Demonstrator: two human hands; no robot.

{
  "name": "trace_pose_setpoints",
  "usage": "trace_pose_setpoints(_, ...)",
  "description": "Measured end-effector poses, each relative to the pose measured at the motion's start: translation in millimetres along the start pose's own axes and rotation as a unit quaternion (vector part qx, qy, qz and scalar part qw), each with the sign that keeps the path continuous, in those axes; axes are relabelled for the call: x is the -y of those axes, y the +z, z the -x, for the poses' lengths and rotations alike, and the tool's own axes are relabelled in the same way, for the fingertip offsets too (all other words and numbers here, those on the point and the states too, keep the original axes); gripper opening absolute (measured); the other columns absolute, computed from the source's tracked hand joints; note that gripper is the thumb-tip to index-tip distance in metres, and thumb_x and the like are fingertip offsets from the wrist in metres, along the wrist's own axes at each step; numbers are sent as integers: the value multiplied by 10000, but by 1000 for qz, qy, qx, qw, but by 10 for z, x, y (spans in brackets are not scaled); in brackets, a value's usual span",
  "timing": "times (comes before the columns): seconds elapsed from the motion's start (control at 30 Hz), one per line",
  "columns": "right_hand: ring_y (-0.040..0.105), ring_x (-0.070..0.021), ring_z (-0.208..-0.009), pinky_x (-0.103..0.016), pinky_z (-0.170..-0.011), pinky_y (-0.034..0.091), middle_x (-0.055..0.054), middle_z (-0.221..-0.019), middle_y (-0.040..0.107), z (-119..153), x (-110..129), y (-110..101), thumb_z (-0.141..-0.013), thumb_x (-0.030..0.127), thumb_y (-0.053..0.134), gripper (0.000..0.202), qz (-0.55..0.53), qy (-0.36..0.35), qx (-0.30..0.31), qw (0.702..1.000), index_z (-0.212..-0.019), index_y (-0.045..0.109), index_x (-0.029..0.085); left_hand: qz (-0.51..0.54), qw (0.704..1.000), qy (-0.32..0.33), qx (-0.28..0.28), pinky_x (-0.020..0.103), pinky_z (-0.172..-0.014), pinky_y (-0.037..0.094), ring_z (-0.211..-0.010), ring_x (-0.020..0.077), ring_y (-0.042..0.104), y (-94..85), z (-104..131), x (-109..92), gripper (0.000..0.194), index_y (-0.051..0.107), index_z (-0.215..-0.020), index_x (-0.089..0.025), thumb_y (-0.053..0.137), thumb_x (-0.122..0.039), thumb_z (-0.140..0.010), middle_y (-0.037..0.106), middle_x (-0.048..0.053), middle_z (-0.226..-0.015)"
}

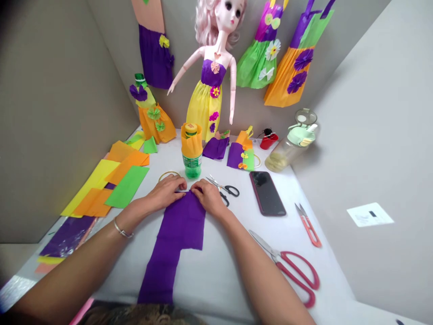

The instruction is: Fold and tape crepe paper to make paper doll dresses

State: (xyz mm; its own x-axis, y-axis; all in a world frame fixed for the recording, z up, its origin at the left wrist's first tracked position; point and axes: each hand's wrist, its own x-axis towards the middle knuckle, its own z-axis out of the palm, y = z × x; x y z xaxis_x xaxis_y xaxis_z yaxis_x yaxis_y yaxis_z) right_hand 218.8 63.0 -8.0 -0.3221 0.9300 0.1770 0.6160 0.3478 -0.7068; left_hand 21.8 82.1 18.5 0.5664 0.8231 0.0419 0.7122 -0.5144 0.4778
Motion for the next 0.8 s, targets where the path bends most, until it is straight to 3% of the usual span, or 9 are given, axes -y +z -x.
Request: trace_pose_setpoints(0.8,611,-156,-812,-283,-777,449,-12,-863,657,-13,82,-18,-900,159,615,90,34,19,7,999,-876,688,206,-53,998,19,-21,346,-837,443,-878,223,571,28,-104,43,81,625,-814,-207,567,-159,-842,641,35,-839)
